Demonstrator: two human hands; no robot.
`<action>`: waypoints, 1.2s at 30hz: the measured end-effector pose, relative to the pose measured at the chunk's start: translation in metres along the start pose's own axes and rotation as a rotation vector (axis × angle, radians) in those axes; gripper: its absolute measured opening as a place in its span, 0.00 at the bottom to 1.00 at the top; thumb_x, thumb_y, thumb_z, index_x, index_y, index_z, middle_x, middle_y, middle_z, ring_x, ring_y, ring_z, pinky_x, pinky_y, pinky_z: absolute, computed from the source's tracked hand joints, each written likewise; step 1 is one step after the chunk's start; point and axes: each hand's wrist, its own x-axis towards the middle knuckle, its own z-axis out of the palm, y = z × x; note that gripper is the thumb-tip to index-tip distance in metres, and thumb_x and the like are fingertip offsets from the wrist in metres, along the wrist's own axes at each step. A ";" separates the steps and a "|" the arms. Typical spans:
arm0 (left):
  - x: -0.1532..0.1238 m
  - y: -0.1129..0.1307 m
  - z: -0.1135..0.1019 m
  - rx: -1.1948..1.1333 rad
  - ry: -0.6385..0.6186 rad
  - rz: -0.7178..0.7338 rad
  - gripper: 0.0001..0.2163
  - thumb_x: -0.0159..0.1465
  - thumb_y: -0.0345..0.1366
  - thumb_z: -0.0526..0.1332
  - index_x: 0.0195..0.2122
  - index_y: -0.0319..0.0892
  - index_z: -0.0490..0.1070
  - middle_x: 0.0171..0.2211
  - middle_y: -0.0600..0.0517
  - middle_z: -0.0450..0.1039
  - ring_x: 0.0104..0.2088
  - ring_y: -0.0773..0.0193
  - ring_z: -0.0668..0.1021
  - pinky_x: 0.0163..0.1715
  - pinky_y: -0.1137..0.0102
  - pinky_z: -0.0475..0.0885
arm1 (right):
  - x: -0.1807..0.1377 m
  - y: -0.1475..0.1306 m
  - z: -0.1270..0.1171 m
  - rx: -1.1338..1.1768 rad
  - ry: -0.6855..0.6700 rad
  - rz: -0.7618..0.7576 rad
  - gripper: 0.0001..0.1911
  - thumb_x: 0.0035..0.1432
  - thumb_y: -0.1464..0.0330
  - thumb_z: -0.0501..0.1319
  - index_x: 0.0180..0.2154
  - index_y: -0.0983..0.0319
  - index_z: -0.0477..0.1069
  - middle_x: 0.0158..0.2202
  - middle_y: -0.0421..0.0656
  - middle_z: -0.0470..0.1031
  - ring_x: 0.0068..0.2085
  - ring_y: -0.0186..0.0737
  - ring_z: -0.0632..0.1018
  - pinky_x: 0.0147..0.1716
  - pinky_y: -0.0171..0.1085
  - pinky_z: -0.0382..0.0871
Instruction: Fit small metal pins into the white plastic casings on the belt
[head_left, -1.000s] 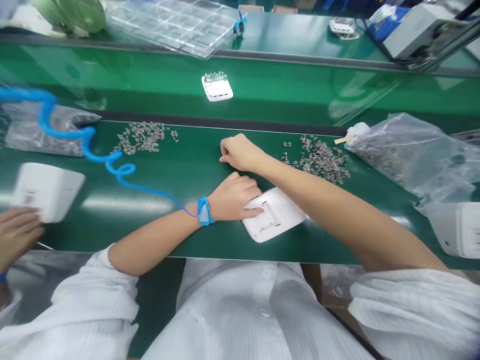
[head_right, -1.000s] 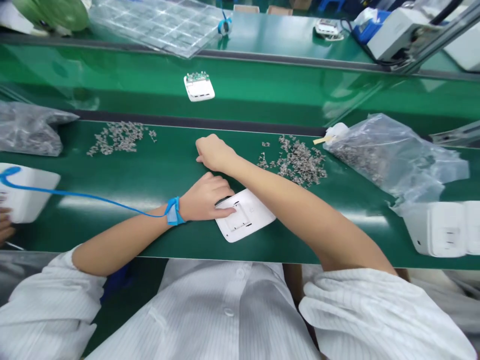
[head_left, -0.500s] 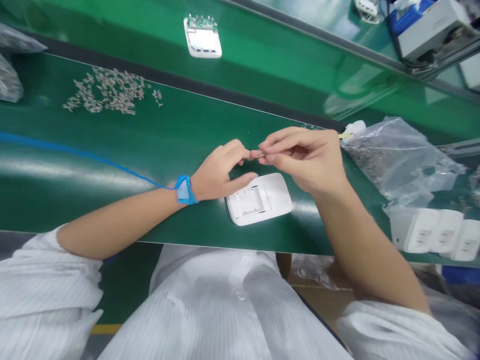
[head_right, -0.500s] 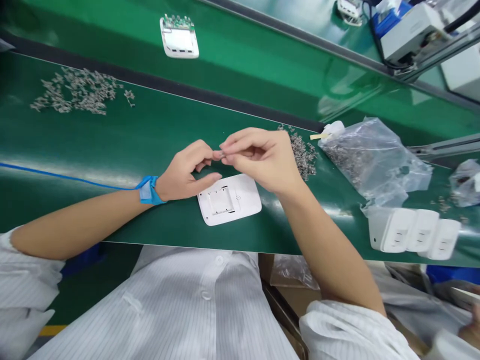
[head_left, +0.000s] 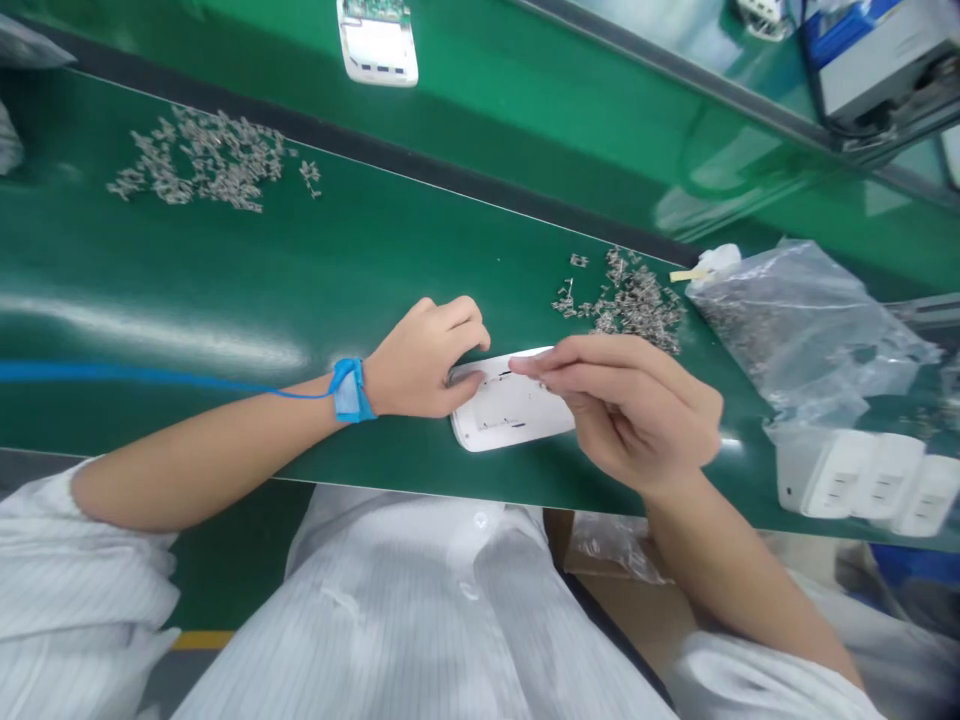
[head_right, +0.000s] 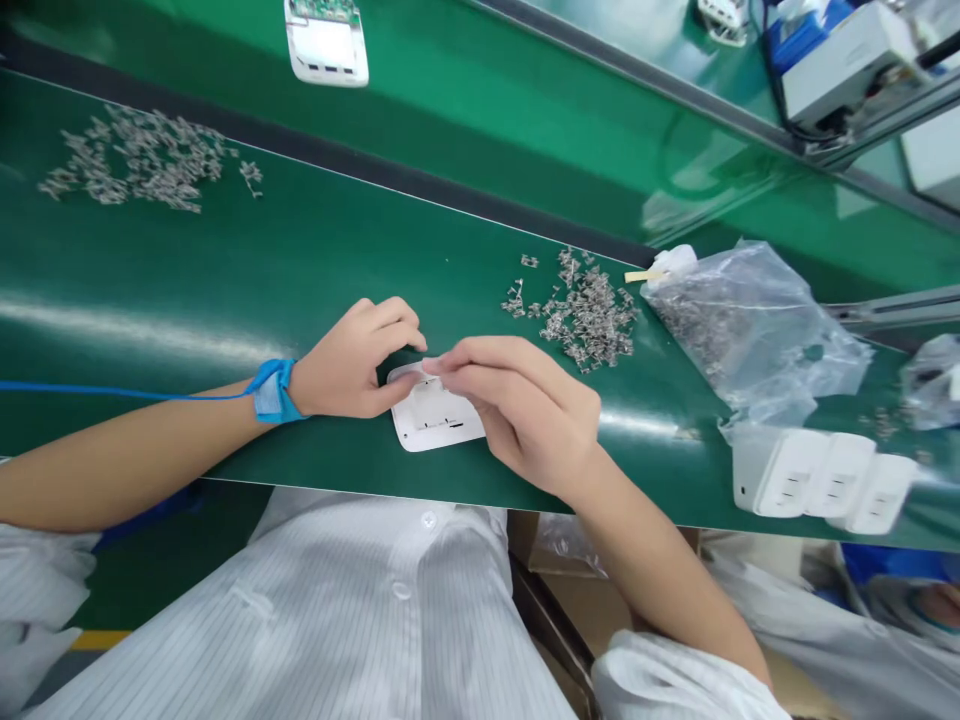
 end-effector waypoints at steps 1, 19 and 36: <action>0.001 -0.001 0.000 -0.012 -0.017 0.000 0.08 0.64 0.41 0.58 0.38 0.42 0.68 0.39 0.48 0.72 0.38 0.59 0.74 0.35 0.63 0.60 | -0.001 0.000 0.000 -0.022 -0.021 0.005 0.14 0.63 0.80 0.59 0.44 0.57 0.74 0.44 0.44 0.79 0.41 0.39 0.81 0.36 0.40 0.78; 0.004 -0.006 -0.003 -0.159 -0.100 -0.042 0.05 0.63 0.34 0.56 0.31 0.41 0.69 0.36 0.50 0.73 0.36 0.62 0.76 0.37 0.63 0.60 | -0.008 0.001 0.031 -0.521 -0.471 -0.082 0.08 0.68 0.74 0.57 0.35 0.64 0.71 0.34 0.48 0.74 0.35 0.43 0.67 0.33 0.41 0.58; 0.007 0.006 0.001 -0.044 -0.147 -0.155 0.05 0.58 0.37 0.58 0.30 0.42 0.62 0.29 0.55 0.69 0.29 0.65 0.70 0.33 0.64 0.55 | -0.024 0.010 0.024 -0.207 -0.238 0.157 0.27 0.65 0.74 0.62 0.62 0.57 0.57 0.39 0.38 0.83 0.41 0.42 0.79 0.42 0.40 0.72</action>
